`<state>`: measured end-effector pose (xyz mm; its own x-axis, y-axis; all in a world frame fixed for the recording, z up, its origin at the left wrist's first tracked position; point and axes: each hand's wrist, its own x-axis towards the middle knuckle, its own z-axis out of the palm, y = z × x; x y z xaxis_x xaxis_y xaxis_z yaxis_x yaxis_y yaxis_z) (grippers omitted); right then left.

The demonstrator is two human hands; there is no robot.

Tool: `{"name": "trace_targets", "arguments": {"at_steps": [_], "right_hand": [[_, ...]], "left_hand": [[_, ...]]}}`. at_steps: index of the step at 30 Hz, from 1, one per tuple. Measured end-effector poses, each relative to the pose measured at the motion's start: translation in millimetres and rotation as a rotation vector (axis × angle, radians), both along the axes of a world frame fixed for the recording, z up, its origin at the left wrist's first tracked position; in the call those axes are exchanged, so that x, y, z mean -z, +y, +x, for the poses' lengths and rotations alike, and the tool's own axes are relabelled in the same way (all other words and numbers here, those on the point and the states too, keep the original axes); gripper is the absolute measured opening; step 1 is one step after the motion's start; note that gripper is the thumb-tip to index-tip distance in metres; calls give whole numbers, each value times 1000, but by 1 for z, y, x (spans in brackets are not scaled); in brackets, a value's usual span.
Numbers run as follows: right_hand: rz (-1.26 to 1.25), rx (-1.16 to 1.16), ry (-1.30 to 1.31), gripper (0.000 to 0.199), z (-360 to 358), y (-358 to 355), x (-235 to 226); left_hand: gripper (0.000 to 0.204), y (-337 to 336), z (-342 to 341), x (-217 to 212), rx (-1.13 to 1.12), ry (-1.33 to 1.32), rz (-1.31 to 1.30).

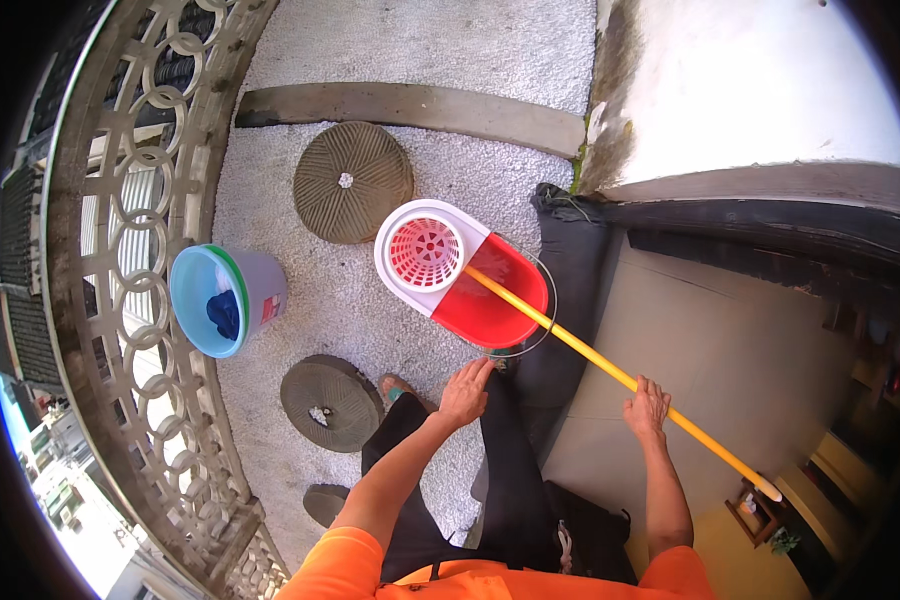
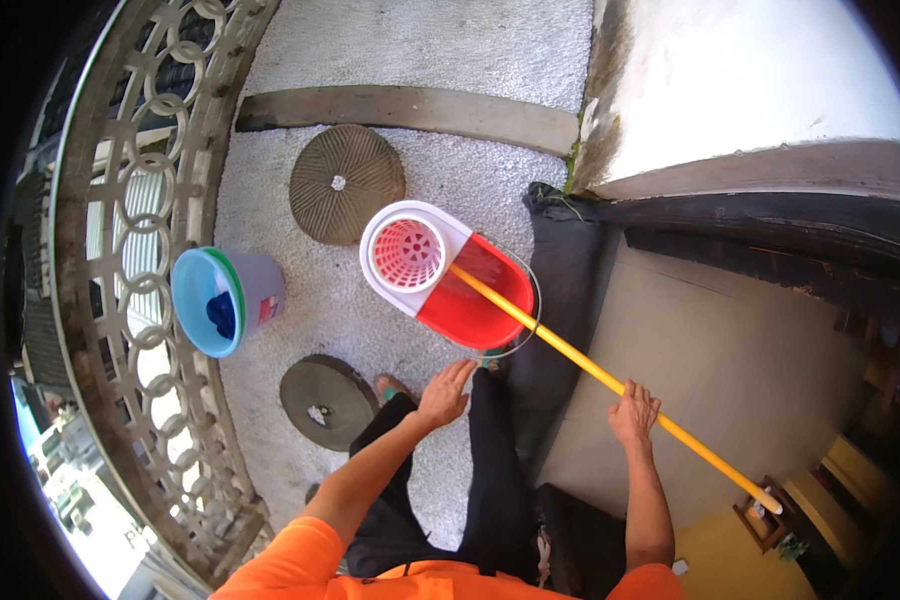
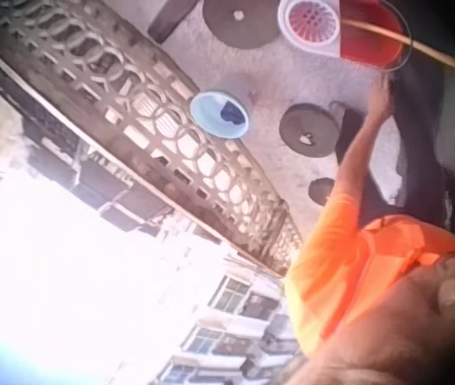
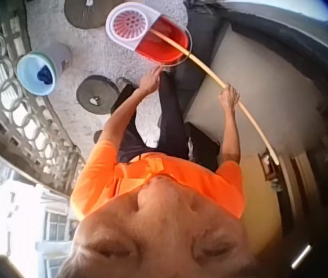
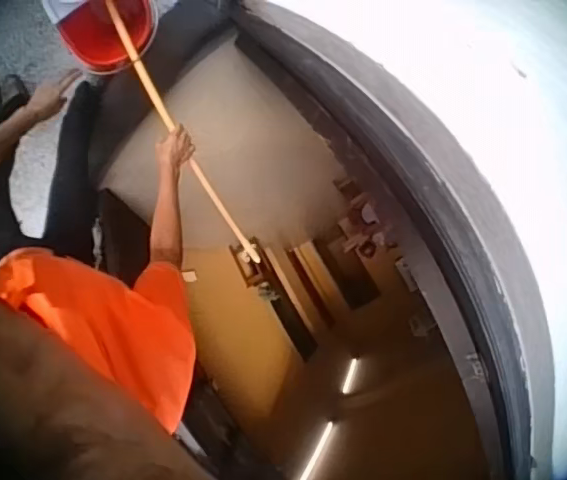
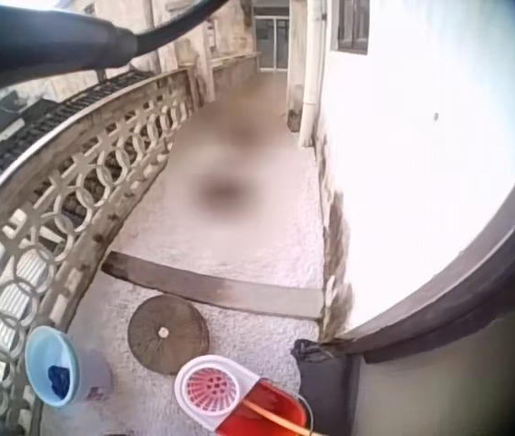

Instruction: The person mops the tiled floor of a room using a string mop. They start by wringing the mop in a bucket outside, then enter the room and mop around furniture, including a table and chairs. The person moves a chair to clean underneath it and continues mopping the entire floor area.

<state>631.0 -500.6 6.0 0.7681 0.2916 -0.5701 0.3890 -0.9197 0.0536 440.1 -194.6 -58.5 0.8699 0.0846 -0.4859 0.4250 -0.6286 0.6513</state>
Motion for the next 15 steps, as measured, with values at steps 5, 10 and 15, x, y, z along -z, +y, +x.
{"name": "trace_targets", "arguments": {"at_steps": [5, 10, 15], "right_hand": [[52, 52, 186, 28, 7, -9, -12], [121, -6, 124, 18, 0, 49, -88], [98, -140, 175, 18, -2, 78, -151]], "left_hand": [[64, -49, 57, 43, 121, 98, 113], [37, -9, 65, 0, -50, 71, -3], [34, 114, 38, -37, -856, -125, 107]]}}
